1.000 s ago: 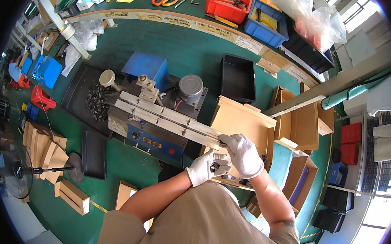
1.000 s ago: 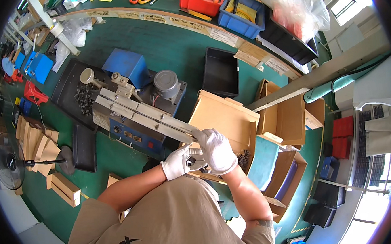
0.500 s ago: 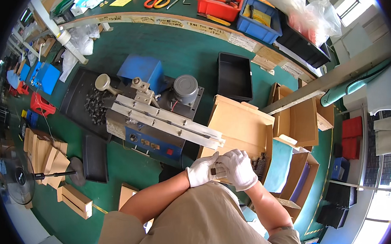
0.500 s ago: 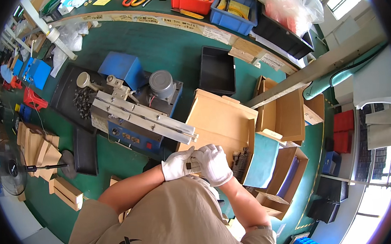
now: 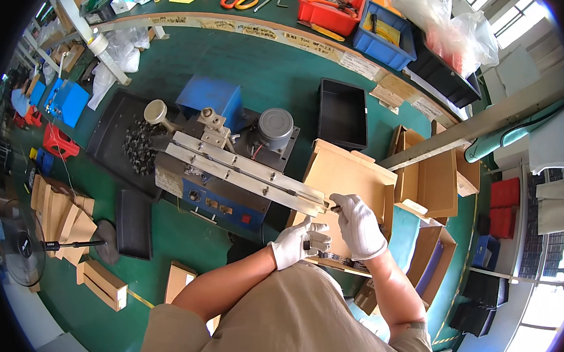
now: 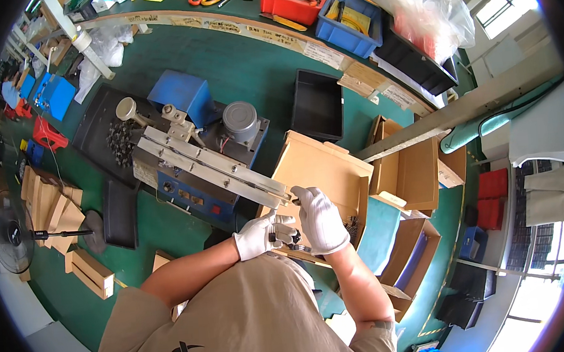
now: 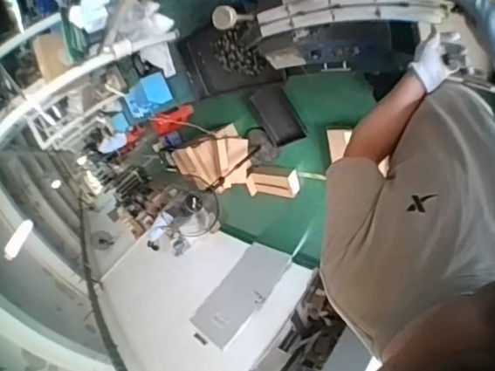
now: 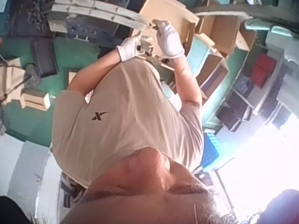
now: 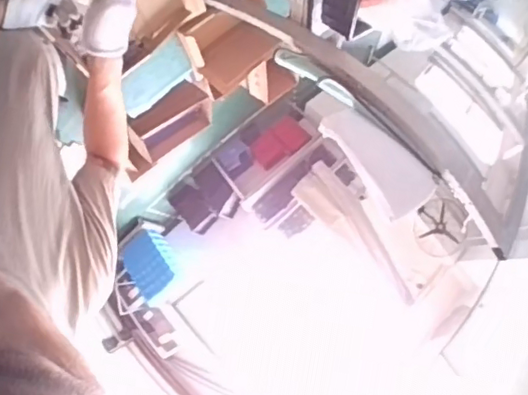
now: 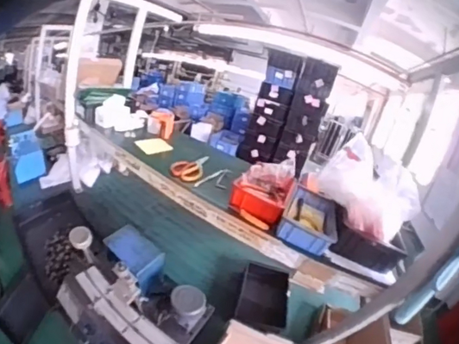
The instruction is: The person assembles small mechanical parts by hand at a workbench. They repeatedly pick up components, align them, and insert them into a jig-like fixture, then place the assembled units into a cardboard box.
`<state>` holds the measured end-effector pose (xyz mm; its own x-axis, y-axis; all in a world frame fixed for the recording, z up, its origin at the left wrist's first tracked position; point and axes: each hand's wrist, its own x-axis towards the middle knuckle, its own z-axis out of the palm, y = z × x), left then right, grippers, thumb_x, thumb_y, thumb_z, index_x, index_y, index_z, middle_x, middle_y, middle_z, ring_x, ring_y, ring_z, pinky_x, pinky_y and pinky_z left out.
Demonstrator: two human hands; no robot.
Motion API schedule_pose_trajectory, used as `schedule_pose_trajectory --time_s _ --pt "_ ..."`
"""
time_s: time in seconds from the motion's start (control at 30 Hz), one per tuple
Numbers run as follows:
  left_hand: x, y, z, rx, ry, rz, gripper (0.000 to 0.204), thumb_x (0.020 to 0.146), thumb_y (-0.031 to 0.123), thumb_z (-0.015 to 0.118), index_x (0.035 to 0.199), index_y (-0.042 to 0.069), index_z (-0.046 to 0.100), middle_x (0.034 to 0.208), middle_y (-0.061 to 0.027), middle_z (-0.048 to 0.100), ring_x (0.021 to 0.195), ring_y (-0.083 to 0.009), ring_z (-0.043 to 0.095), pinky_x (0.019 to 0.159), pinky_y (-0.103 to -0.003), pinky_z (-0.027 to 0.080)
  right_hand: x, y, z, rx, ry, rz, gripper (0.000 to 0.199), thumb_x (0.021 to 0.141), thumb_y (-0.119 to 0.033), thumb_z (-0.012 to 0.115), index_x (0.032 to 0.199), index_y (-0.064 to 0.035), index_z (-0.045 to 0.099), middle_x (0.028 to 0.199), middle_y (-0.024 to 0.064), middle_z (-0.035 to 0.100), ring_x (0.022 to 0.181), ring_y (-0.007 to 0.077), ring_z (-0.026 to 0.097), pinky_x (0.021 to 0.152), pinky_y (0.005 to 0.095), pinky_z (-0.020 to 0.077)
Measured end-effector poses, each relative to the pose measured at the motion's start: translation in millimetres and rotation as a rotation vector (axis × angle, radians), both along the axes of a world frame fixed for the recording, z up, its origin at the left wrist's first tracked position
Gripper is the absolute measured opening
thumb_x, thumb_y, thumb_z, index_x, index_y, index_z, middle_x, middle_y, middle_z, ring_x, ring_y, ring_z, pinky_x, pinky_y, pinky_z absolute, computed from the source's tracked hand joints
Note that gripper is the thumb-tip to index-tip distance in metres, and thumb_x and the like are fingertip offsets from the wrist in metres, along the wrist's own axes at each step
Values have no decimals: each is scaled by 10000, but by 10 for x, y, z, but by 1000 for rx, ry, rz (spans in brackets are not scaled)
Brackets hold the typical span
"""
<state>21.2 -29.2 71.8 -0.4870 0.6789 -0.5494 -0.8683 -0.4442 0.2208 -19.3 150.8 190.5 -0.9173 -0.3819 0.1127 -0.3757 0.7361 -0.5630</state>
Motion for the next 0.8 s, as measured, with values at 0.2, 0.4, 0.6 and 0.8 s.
schedule_pose_trajectory --time_s 0.2,0.4,0.6,0.8 --pt "8 -52 -25 -1 5 11 580 1078 523 370 1399 69 536 1166 -132 699 989 -219 672 925 -393 514 -23 50 32 19 -36 20 307 812 80 571 1080 -40 663 966 199 624 896 392 635 784 454 534" --pt "7 -29 -13 -50 11 12 576 1069 548 380 1337 76 572 1095 -112 692 946 -200 677 885 -375 542 -51 -94 89 80 15 67 330 820 96 576 1096 -56 673 946 170 645 867 368 652 769 426 543" --pt "-1 -6 -23 -69 -19 22 570 1076 540 363 1346 84 573 1090 -107 689 949 -205 670 901 -387 538 -139 -247 142 69 -35 120 344 845 54 584 1169 -47 639 976 189 644 900 382 644 793 447 536" --pt "31 -39 69 29 -61 117 496 1085 499 369 1315 93 536 1230 -103 654 1079 -283 648 962 -449 499 -76 -321 236 -18 58 46 328 841 -6 650 1165 -51 644 975 180 659 895 374 652 788 448 539"
